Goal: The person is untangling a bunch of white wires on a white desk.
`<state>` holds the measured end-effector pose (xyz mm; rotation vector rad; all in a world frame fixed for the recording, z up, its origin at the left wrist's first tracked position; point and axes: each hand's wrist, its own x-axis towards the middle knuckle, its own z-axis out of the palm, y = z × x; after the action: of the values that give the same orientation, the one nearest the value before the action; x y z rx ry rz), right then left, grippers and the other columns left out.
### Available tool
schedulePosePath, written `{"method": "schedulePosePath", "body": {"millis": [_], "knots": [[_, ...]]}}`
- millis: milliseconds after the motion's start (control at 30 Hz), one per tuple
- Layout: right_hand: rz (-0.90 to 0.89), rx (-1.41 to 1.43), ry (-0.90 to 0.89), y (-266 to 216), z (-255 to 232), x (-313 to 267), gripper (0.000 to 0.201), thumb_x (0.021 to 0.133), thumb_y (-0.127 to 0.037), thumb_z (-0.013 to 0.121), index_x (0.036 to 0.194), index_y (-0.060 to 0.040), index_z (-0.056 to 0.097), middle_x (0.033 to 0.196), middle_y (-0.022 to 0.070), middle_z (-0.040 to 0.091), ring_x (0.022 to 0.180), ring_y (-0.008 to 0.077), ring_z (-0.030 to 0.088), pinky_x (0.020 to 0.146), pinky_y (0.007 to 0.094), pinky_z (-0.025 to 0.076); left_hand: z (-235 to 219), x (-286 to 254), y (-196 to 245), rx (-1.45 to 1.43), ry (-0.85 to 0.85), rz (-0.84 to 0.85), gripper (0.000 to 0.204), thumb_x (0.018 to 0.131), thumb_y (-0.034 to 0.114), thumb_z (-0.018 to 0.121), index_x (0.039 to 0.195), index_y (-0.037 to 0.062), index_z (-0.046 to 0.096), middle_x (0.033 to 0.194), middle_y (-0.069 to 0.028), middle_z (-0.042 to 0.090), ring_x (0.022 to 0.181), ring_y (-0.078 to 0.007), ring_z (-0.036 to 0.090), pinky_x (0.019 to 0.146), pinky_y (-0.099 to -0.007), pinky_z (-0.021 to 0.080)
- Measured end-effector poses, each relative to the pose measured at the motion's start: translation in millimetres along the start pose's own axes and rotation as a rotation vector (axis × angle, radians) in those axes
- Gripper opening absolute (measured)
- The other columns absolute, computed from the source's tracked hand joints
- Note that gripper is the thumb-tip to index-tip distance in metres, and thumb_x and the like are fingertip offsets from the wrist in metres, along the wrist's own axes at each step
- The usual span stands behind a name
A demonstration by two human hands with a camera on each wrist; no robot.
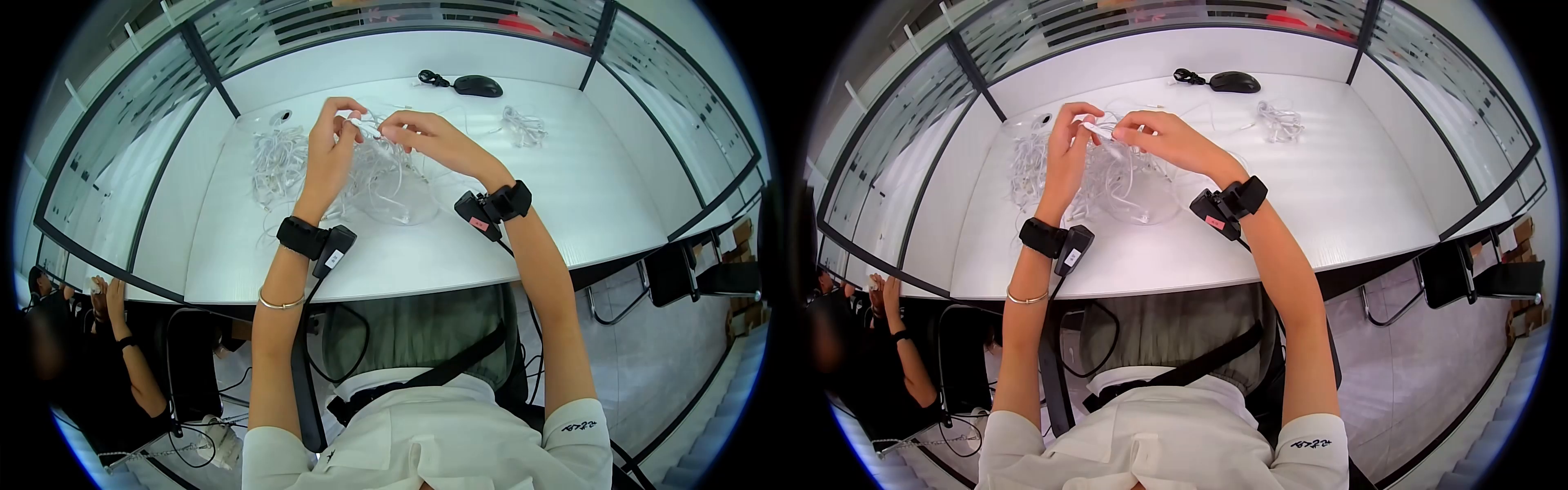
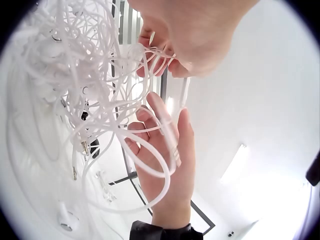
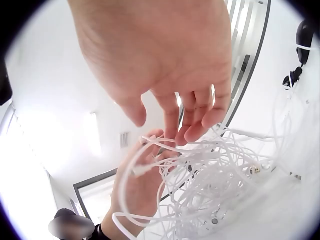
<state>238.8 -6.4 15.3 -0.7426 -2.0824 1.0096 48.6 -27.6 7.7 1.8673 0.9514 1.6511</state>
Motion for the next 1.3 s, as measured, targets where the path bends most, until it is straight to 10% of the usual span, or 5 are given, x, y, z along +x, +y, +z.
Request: {"method": "schedulePosePath", "body": {"millis": [233, 567, 867, 1167, 1300], "knots": [[-0.080, -0.168, -0.044, 2.2, 2.6, -4.9, 0.028, 0.087, -0.035, 0.064, 0.097, -0.0097, 0.062, 0.092, -0.0017, 0.060, 0.077, 0.0107, 0.051, 0.067, 0.0260, 0.041, -9.8, -0.3, 3.9, -0.069, 0.013, -0.007, 0.018, 0.091, 0.007, 0.044, 0.102, 0.0011, 0.057, 0.089, -0.0046, 0.056, 0.070, -0.0095, 0.050, 0.066, -0.0232, 0.040], [-0.010, -0.066, 0.347, 6.0, -30.3, -11.3, 0.025, 0.084, 0.000, 0.046, 0.104, -0.0051, 0.059, 0.089, 0.0068, 0.063, 0.062, 0.0112, 0.059, 0.057, 0.0235, 0.047, -41.1, 13.7, -7.0, -0.278, 0.401, -0.087, 0.032, 0.087, 0.003, 0.038, 0.113, 0.0003, 0.056, 0.069, -0.0052, 0.057, 0.067, -0.0114, 0.050, 0.066, -0.0262, 0.037], [0.025, 0.216, 0.769, 31.0, -71.7, -10.6, 0.037, 0.098, -0.031, 0.042, 0.101, 0.0005, 0.061, 0.075, 0.0105, 0.066, 0.065, 0.0166, 0.065, 0.059, 0.0269, 0.053, -100.4, 23.1, -43.9, -0.717, 0.519, -0.243, 0.021, 0.094, 0.006, 0.038, 0.112, 0.0003, 0.049, 0.072, -0.0028, 0.046, 0.058, -0.0111, 0.038, 0.057, -0.0242, 0.032], [0.064, 0.687, 0.711, 58.6, -131.2, -22.0, 0.033, 0.098, -0.035, 0.043, 0.092, -0.0041, 0.056, 0.065, 0.0031, 0.054, 0.069, 0.0217, 0.063, 0.069, 0.0340, 0.054, -147.2, 41.4, -49.2, -0.551, 0.597, -0.247, 0.018, 0.092, 0.003, 0.040, 0.106, 0.0002, 0.051, 0.066, 0.0021, 0.038, 0.053, -0.0075, 0.031, 0.051, -0.0227, 0.025], [-0.001, 0.711, 0.631, 51.0, -151.3, -39.4, 0.026, 0.098, -0.029, 0.045, 0.082, -0.0095, 0.050, 0.056, -0.0036, 0.036, 0.052, 0.0112, 0.041, 0.052, 0.0274, 0.038, -155.7, 42.9, -51.1, -0.339, 0.530, -0.305, 0.019, 0.089, 0.003, 0.043, 0.104, -0.0003, 0.055, 0.062, 0.0027, 0.038, 0.048, -0.0059, 0.030, 0.045, -0.0220, 0.023]]}}
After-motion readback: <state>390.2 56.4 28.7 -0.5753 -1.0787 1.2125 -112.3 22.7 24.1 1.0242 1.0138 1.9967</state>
